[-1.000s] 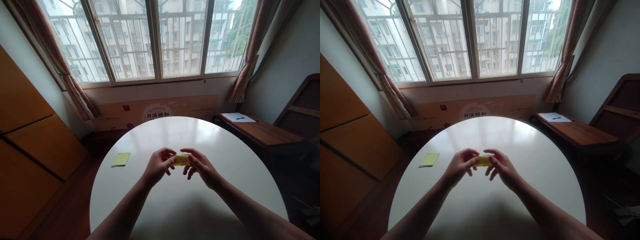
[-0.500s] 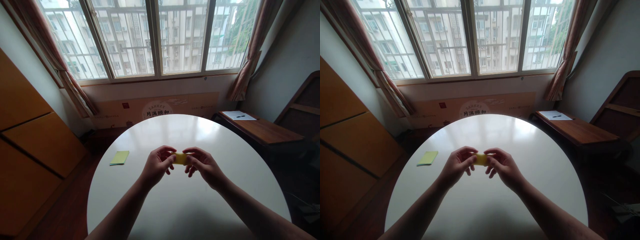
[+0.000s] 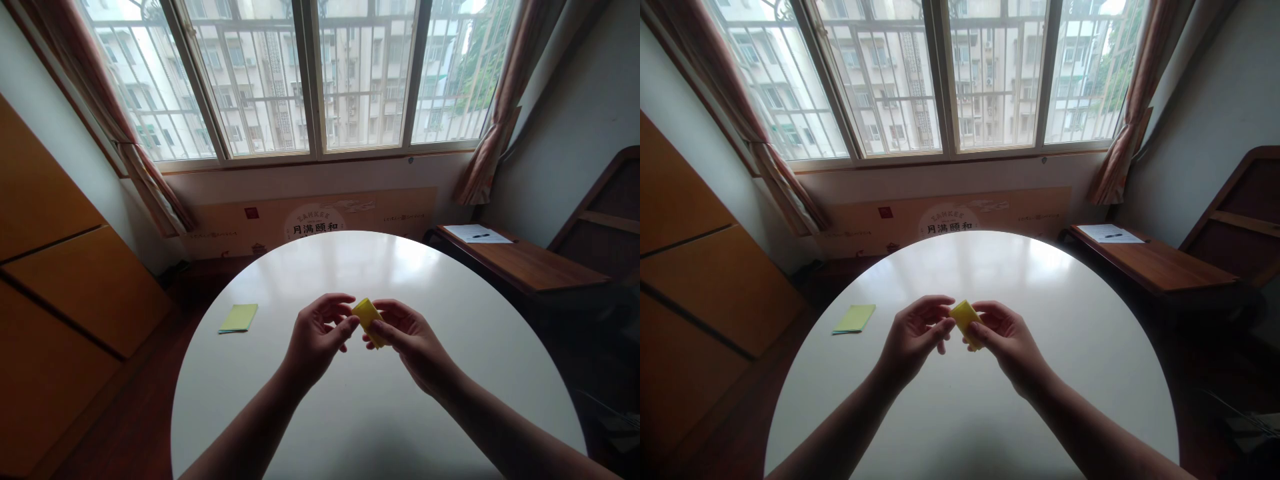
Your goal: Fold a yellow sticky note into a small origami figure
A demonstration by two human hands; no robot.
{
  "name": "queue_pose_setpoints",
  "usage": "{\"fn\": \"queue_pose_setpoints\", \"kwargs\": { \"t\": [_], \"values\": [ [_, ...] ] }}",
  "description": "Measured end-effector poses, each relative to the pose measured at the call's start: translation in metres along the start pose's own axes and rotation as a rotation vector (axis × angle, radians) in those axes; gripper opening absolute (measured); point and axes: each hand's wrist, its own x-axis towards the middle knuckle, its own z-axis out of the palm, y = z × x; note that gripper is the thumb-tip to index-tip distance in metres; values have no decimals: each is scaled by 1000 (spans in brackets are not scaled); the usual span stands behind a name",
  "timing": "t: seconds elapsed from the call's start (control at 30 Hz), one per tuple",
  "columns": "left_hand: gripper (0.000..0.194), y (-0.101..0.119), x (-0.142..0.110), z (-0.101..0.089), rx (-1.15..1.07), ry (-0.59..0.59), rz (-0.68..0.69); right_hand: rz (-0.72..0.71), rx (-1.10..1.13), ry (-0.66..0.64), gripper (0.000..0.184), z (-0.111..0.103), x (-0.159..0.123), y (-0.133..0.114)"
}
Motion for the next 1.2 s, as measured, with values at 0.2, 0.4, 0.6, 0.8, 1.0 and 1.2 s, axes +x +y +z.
{"fn": "queue_pose_setpoints", "kwargs": {
  "t": [0.2, 0.4, 0.6, 0.8, 1.0, 1.2],
  "values": [
    [19, 0, -2, 4, -26, 58, 28, 0, -20, -15, 30, 4, -5, -4],
    [12, 0, -5, 7, 119, 54, 131, -41, -78, -70, 21, 6, -7, -8],
    [14, 1, -8, 10, -8, -40, 117, 15, 2, -74, 17, 4, -7, -8],
    [11, 2, -6, 8, -121, -33, 77, 52, 60, -97, 14, 3, -9, -10],
    [8, 3, -4, 7, -137, -73, 64, 54, 69, -119, 13, 1, -11, -12],
    [8, 3, -3, 7, -125, -88, 56, 40, 55, -130, 13, 2, -12, -12]
  ]
}}
